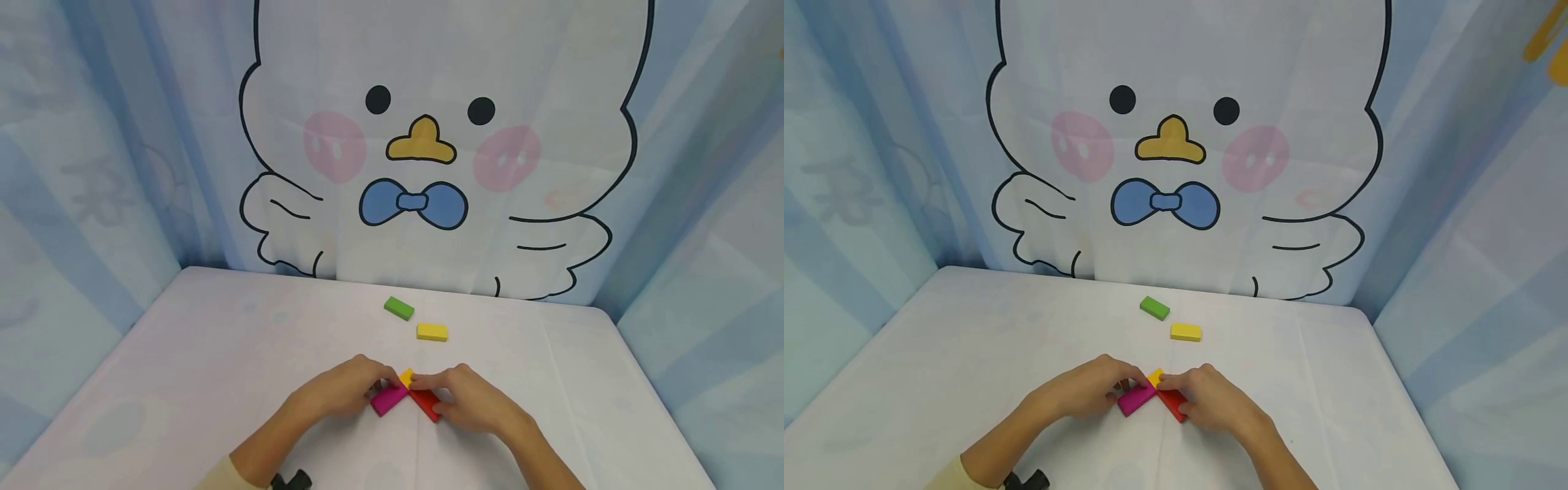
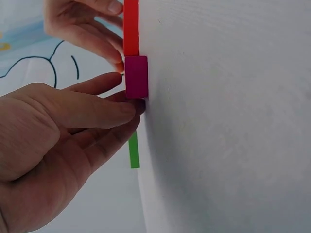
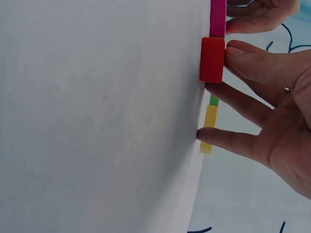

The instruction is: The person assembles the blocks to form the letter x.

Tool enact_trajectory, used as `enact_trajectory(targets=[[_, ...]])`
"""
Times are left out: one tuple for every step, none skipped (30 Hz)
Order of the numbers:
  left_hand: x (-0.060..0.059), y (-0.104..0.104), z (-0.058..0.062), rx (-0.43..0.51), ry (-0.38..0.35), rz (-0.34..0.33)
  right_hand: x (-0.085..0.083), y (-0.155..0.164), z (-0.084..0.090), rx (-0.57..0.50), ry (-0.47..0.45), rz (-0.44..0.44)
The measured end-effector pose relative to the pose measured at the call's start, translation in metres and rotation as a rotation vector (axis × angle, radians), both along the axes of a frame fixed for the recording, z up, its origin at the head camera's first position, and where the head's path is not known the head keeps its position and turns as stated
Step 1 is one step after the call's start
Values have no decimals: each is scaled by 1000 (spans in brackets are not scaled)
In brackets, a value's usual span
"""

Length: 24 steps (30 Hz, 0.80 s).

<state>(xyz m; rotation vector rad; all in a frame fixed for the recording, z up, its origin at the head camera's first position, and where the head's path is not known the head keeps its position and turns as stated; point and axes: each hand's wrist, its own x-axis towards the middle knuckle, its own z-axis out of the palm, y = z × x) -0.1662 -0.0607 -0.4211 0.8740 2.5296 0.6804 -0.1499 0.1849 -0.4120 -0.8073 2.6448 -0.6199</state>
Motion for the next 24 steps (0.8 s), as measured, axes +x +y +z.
enact_trajectory(targets=[[0, 0, 1, 1, 1, -2, 0, 1, 0, -3, -1, 0], [1, -1, 1, 1, 1, -1, 0, 1, -1, -6, -1, 1], [1, -2, 2, 0, 5, 1, 0, 2, -1, -12, -3, 4], [1, -2, 3, 0, 12, 3, 0, 3, -1, -19, -1, 6], [1, -3, 3, -2, 18, 6, 0, 3, -2, -26, 2, 10], [1, -3, 4, -1, 25, 8, 0, 4, -2, -34, 6, 15], [1, -4, 4, 1, 31, 9, -1, 4, -3, -41, 9, 21], [0, -4, 5, 3, 40, 7, -1, 5, -3, -47, 12, 27], [0, -4, 5, 5, 52, -1, -1, 5, -3, -54, 15, 34], [-1, -4, 4, 5, 64, -7, -1, 5, -3, -58, 17, 39], [-1, -4, 4, 2, 78, -16, -2, 6, -3, -62, 20, 43], [-2, -4, 4, -3, 86, -24, -2, 6, -3, -64, 20, 44], [-2, -4, 4, -8, 93, -31, -2, 6, -3, -67, 18, 42], [-3, -3, 3, -13, 104, -41, -2, 7, -2, -68, 18, 40], [-3, -3, 2, -18, 114, -53, -2, 7, -1, -67, 14, 32], [-4, -3, 1, -23, 122, -63, -3, 8, 0, -63, 11, 23], [-4, -3, 0, -26, 124, -75, -3, 8, 0, -61, 10, 14], [-5, -2, -1, -31, 124, -87, -4, 9, 1, -61, 11, 7], [-5, -2, -1, -35, 127, -100, -5, 10, 1, -61, 15, 3], [-6, -2, -2, -39, 127, -109, -5, 11, 2, -62, 22, 1], [-5, -2, -2, -47, 126, -118, -6, 13, 2, -63, 29, -2], [-5, -1, -3, -55, 121, -123, -7, 14, 1, -66, 42, -1], [-4, -1, -2, -63, 115, -127, -8, 16, 1, -69, 56, 1], [-4, -1, -3, -73, 113, -131, -9, 17, 1, -72, 69, 2]])
